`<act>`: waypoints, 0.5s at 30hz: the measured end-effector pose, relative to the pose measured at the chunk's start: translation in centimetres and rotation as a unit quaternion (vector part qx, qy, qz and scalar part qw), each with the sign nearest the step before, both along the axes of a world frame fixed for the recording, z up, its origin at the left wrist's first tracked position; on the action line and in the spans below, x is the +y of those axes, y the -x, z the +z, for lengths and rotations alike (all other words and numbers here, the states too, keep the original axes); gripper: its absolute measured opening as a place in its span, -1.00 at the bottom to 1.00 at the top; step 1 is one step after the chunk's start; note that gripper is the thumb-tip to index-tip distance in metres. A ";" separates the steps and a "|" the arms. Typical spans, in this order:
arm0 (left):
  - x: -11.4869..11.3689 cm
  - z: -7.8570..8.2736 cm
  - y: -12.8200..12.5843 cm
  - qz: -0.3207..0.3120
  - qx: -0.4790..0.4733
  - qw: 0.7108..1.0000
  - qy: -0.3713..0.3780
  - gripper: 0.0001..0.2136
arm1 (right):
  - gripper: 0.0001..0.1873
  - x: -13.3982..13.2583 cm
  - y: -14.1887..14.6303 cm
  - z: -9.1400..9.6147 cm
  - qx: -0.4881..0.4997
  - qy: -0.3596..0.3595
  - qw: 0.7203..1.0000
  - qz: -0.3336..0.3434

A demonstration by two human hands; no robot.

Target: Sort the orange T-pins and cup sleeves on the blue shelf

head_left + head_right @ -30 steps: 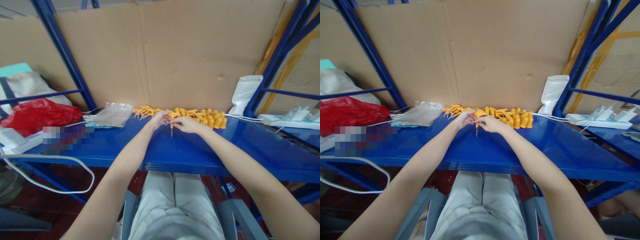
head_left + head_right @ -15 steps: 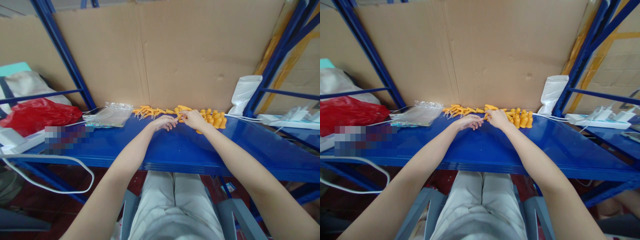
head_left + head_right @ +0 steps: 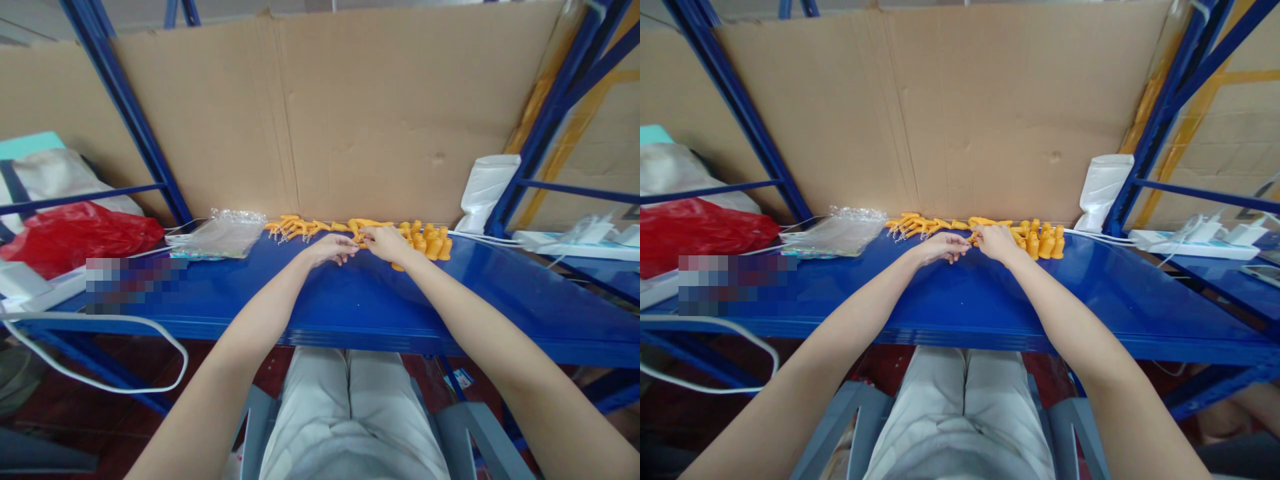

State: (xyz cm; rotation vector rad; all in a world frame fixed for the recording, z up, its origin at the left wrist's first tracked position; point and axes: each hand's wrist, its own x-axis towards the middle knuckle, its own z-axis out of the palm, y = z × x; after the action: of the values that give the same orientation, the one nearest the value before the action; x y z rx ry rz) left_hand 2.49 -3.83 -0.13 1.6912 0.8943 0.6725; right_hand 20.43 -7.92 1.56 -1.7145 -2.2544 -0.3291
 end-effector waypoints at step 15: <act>1.0 0.1 0.8 0.228 -0.066 0.971 -0.024 -0.91 | -0.56 -0.4 0.0 0.5 -0.013 -0.014 0.999 -0.039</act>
State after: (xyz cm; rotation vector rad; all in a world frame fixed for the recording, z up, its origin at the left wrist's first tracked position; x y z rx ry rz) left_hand 1.72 -2.79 0.00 1.4690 1.1908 1.1082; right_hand 20.41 -8.31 2.02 -1.7965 -2.1951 -0.4005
